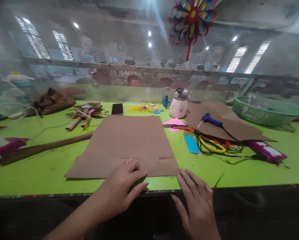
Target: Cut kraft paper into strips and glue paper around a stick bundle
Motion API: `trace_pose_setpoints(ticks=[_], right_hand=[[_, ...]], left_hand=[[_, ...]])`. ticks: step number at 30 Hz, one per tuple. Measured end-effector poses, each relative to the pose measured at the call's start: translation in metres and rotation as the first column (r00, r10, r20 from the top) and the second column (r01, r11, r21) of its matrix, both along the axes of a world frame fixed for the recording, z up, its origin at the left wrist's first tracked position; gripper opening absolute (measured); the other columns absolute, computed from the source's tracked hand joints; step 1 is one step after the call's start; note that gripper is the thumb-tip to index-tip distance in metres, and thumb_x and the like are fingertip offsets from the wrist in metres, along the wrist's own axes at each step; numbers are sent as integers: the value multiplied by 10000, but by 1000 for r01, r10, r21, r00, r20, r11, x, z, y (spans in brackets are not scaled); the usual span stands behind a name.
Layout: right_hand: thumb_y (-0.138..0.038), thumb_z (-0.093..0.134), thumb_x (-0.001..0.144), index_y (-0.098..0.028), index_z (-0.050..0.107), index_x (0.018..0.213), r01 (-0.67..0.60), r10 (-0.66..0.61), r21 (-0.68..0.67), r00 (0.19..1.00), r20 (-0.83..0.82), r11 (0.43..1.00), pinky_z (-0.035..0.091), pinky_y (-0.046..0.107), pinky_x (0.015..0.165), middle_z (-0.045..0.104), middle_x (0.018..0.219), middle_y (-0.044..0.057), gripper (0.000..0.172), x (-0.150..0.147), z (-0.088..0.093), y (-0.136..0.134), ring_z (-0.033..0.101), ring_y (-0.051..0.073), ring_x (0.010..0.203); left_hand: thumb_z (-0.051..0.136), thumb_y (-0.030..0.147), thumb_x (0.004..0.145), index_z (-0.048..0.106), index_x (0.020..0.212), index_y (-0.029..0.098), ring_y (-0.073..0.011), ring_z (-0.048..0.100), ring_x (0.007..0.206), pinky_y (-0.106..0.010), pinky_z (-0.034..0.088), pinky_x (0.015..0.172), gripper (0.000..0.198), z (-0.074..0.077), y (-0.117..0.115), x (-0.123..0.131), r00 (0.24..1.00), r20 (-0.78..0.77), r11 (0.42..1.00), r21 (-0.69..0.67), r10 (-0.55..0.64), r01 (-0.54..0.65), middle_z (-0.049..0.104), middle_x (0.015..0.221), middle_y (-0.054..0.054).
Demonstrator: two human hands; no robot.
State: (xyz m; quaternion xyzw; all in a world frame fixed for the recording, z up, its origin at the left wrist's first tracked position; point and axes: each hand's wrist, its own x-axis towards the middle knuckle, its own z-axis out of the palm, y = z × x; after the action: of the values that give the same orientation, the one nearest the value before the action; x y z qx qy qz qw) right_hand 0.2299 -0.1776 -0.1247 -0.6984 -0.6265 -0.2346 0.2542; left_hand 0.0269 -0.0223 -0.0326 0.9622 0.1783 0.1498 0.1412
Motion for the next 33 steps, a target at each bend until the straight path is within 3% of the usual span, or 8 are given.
trace_pose_setpoints(ticks=[3, 7, 10, 12, 17, 21, 26, 33], right_hand=[[-330, 512, 880, -272, 346, 1433, -31, 29, -56, 999, -37, 998, 363, 487, 967, 555, 1336, 82, 580, -2, 11, -8, 481, 331, 1234], [-336, 468, 916, -299, 512, 1290, -94, 81, -70, 982, -169, 993, 461, 361, 900, 599, 1275, 47, 378, 19, 56, -5, 583, 246, 1118], [-358, 482, 916, -258, 627, 1076, -38, 41, 22, 987, -158, 999, 461, 354, 896, 679, 1094, 57, 238, 65, 88, 32, 623, 238, 1022], [-379, 466, 921, -212, 656, 966, -17, 11, -39, 990, -142, 999, 475, 346, 831, 699, 974, 72, 257, 104, 99, 70, 641, 228, 909], [-310, 456, 915, -112, 575, 1231, 70, -39, -425, 996, 82, 903, 428, 370, 874, 643, 1144, 147, 391, 168, 97, 164, 552, 265, 1038], [-188, 481, 860, -113, 587, 1207, 98, -41, -478, 991, 128, 873, 411, 371, 809, 629, 1119, 175, 371, 169, 78, 198, 532, 291, 1035], [-155, 487, 835, -125, 667, 947, 58, -2, -476, 993, 117, 878, 390, 296, 709, 615, 936, 133, 215, 166, 77, 199, 563, 227, 867], [-187, 481, 842, -111, 635, 1063, 4, 22, -382, 998, 64, 924, 415, 300, 744, 602, 961, 127, 280, 179, 108, 164, 565, 212, 859]], left_hand=[[498, 312, 909, 605, 983, 197, -231, 466, 933, -371, 426, 782, 173, 0, 1, 1, 1000, -22, 998, -69, -3, 1, 519, 969, -67], [523, 294, 893, 596, 1021, 227, -231, 466, 936, -366, 424, 772, 162, -3, 4, 3, 999, -45, 992, -130, -13, 7, 520, 994, -63], [539, 278, 878, 601, 996, 231, -230, 479, 925, -357, 429, 768, 141, -4, 7, 3, 999, -41, 990, -143, -8, 3, 531, 981, -61], [563, 271, 861, 602, 990, 235, -229, 490, 927, -354, 431, 781, 140, -6, 9, 3, 1000, -25, 993, -118, 6, -9, 545, 976, -56], [611, 276, 826, 614, 958, 248, -214, 526, 893, -312, 438, 748, 135, -4, 13, -1, 1000, -7, 999, -36, -1, 0, 584, 956, -40], [644, 286, 805, 629, 886, 246, -207, 557, 868, -289, 429, 696, 92, 19, 16, -1, 994, -107, 1000, 8, -29, 30, 613, 932, -28], [545, 252, 865, 659, 828, 224, -160, 558, 676, -271, 371, 561, 124, 45, 34, 24, 948, -253, 981, -21, -192, 193, 612, 803, -18], [639, 404, 803, 649, 852, 159, -222, 557, 862, -311, 444, 730, 250, 15, 45, 66, 986, -110, 988, 75, -126, 134, 573, 940, -83]])
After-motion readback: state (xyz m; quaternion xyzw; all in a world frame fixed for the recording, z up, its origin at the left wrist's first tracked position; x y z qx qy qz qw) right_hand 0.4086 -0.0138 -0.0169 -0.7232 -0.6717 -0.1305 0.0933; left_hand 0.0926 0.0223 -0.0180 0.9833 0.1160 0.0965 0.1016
